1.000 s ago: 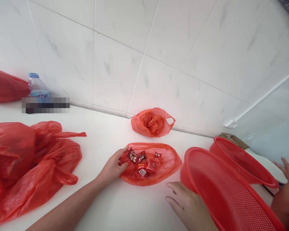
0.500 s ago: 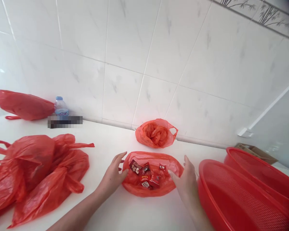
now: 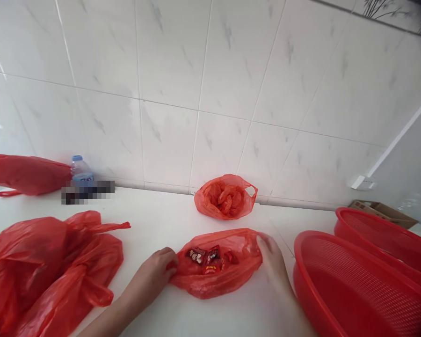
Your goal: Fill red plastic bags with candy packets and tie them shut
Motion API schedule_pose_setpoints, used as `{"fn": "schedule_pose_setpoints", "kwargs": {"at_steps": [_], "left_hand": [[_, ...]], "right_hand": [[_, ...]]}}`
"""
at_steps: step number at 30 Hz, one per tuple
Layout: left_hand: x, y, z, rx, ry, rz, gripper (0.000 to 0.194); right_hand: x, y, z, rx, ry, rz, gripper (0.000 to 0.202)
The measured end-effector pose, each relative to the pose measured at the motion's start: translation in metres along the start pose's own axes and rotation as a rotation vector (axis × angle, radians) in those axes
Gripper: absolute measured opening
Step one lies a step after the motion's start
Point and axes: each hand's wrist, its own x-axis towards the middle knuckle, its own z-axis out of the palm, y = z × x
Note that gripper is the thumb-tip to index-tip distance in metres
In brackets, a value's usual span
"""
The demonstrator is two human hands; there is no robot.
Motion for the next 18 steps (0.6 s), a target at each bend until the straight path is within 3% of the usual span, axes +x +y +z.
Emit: {"fn": "schedule_pose_setpoints", "kwargs": {"at_steps": [4,6,7,9,13,15,18], "left_hand": [[0.011,0.01,-0.009,-0.095,0.08,0.008,0.018],[0.014,0.016,-0.012,-0.155,0.122,0.035,0.018],[0.015,0.017,-0.013,-0.184,0.147,0.05,0.018],[0.015,0.016,-0.012,-0.222,0.209,0.079,0.017],[0.008,0.001,-0.004,-0.205,0.321,0.091,0.015],[0.006,-0.007,0.002,-0.18,0.319,0.082,0.015],[0.005,-0.015,0.01,-0.178,0.293,0.057,0.017]], "right_hand": [[-0.02,-0.007,-0.005,-0.543,0.301,-0.558,0.039],[-0.03,-0.013,-0.004,-0.706,0.335,-0.811,0.023],[-0.033,-0.014,-0.003,-0.771,0.32,-0.866,0.018],[-0.033,-0.012,-0.001,-0.903,0.243,-0.811,0.018],[-0.018,0.015,0.001,-1.087,0.015,-0.377,0.034],[-0.01,0.03,-0.001,-1.06,-0.082,-0.245,0.038],[-0.005,0.039,-0.004,-0.937,-0.167,-0.134,0.028]]}}
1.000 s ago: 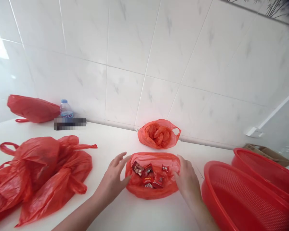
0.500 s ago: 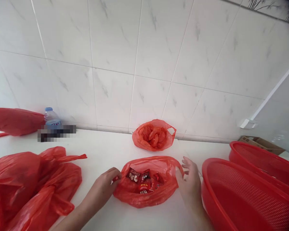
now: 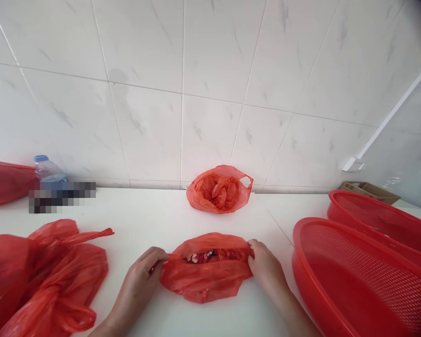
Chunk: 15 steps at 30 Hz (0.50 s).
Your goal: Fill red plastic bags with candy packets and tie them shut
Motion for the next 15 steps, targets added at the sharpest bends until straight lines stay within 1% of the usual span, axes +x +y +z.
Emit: {"fn": "schedule_pose_setpoints", "kwargs": {"at_steps": [2,4,7,9,11,13,15], "left_hand": [[0.0,-0.002,0.002,-0.016,0.019,-0.018,0.016],[0.001,-0.001,0.002,-0.03,0.067,-0.024,0.014],[0.003,0.004,-0.002,-0.05,0.155,-0.031,0.011],[0.007,0.011,-0.006,-0.073,0.203,-0.041,0.01],[0.014,0.02,-0.012,-0.102,0.244,-0.039,0.011],[0.023,0.032,-0.017,-0.134,0.269,-0.025,0.012],[0.034,0.049,-0.022,-0.168,0.286,-0.006,0.014]], "right_hand": [[0.001,-0.002,-0.003,0.168,-0.018,0.043,0.017],[0.002,-0.006,-0.009,0.403,0.03,0.067,0.008],[0.003,-0.014,-0.023,0.782,0.074,0.035,0.023],[0.001,-0.018,-0.034,0.948,0.073,-0.004,0.028],[-0.002,-0.024,-0.047,1.0,0.119,-0.038,0.029],[-0.006,-0.033,-0.061,0.961,0.199,-0.067,0.028],[-0.012,-0.047,-0.075,0.897,0.282,-0.101,0.027]]}}
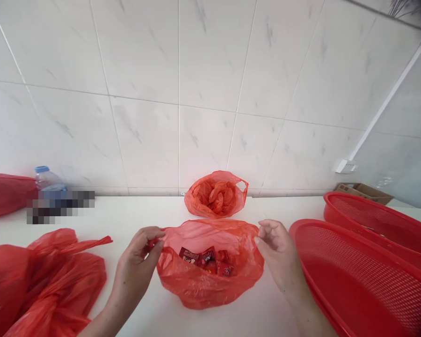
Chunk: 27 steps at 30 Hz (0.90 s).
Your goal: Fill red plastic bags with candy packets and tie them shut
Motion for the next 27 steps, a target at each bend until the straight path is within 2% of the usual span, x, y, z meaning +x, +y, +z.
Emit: {"fn": "schedule_pose_setpoints", "kwargs": {"at_steps": [2,6,10,14,18,19,21,23,25,27], "left_hand": [[0.011,0.021,0.002,-0.045,0.024,0.023,0.016],[0.025,0.066,0.008,-0.126,0.057,0.056,0.017],[0.028,0.091,0.017,-0.263,-0.016,0.029,0.019],[0.028,0.101,0.025,-0.311,-0.159,0.04,0.029],[0.028,0.108,0.033,-0.264,-0.3,0.039,0.05],[0.029,0.108,0.036,-0.283,-0.342,0.045,0.048],[0.031,0.107,0.04,-0.334,-0.401,0.039,0.027],[0.033,0.105,0.042,-0.386,-0.385,0.0,0.008],[0.036,0.104,0.043,-0.435,-0.338,-0.063,0.009],[0.037,0.102,0.041,-0.479,-0.331,-0.121,0.013]], "right_hand": [[-0.001,-0.024,0.004,-0.008,0.032,-0.08,0.026],[0.002,-0.066,0.015,0.155,0.028,-0.194,0.026],[0.003,-0.086,0.025,0.231,0.015,-0.274,0.027],[-0.003,-0.089,0.037,0.193,-0.084,-0.272,0.024],[-0.007,-0.084,0.047,0.195,-0.212,-0.284,0.023],[-0.006,-0.083,0.047,0.196,-0.243,-0.278,0.023],[-0.004,-0.079,0.044,0.169,-0.261,-0.253,0.026],[0.0,-0.076,0.039,0.107,-0.253,-0.184,0.041],[0.003,-0.072,0.036,0.054,-0.3,-0.076,0.069],[0.007,-0.068,0.036,0.053,-0.421,0.032,0.089]]}}
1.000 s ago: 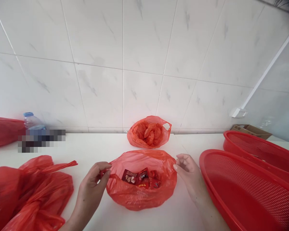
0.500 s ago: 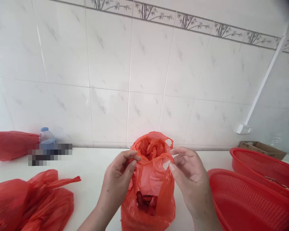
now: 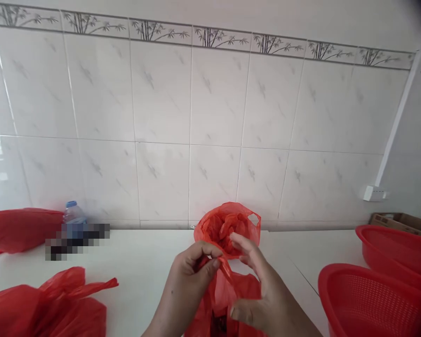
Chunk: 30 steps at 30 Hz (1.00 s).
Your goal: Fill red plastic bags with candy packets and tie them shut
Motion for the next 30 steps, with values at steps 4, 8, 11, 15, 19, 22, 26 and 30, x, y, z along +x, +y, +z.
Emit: {"fn": "schedule_pose_setpoints", "kwargs": {"at_steps": [4,8,11,15,19,22,26,30], "left_hand": [[0.0,0.0,-0.004,-0.068,-0.018,-0.009,0.018],[0.0,-0.003,-0.016,-0.045,0.017,-0.023,0.027],[0.001,-0.001,-0.035,0.118,0.081,-0.022,0.035],[0.002,0.01,-0.063,0.52,0.285,0.037,0.037],[0.0,0.023,-0.075,0.684,0.455,-0.034,0.029],[-0.004,0.025,-0.068,0.439,0.322,-0.153,0.025],[-0.008,0.021,-0.051,-0.003,0.14,-0.107,0.023],[-0.012,0.02,-0.04,-0.086,0.031,-0.053,0.017]], "right_hand": [[0.013,0.013,0.009,0.071,-0.215,-0.031,0.049],[0.024,0.027,0.013,0.304,-0.026,-0.013,0.031],[0.028,0.03,0.003,0.63,0.198,0.021,0.03],[0.03,0.025,-0.017,0.941,0.384,0.029,0.023],[0.032,0.021,-0.027,1.026,0.473,0.074,0.024],[0.03,0.02,-0.026,1.009,0.419,0.055,0.027],[0.02,0.019,-0.021,0.852,0.261,-0.013,0.062],[0.007,0.011,-0.013,0.579,0.084,0.012,0.055]]}}
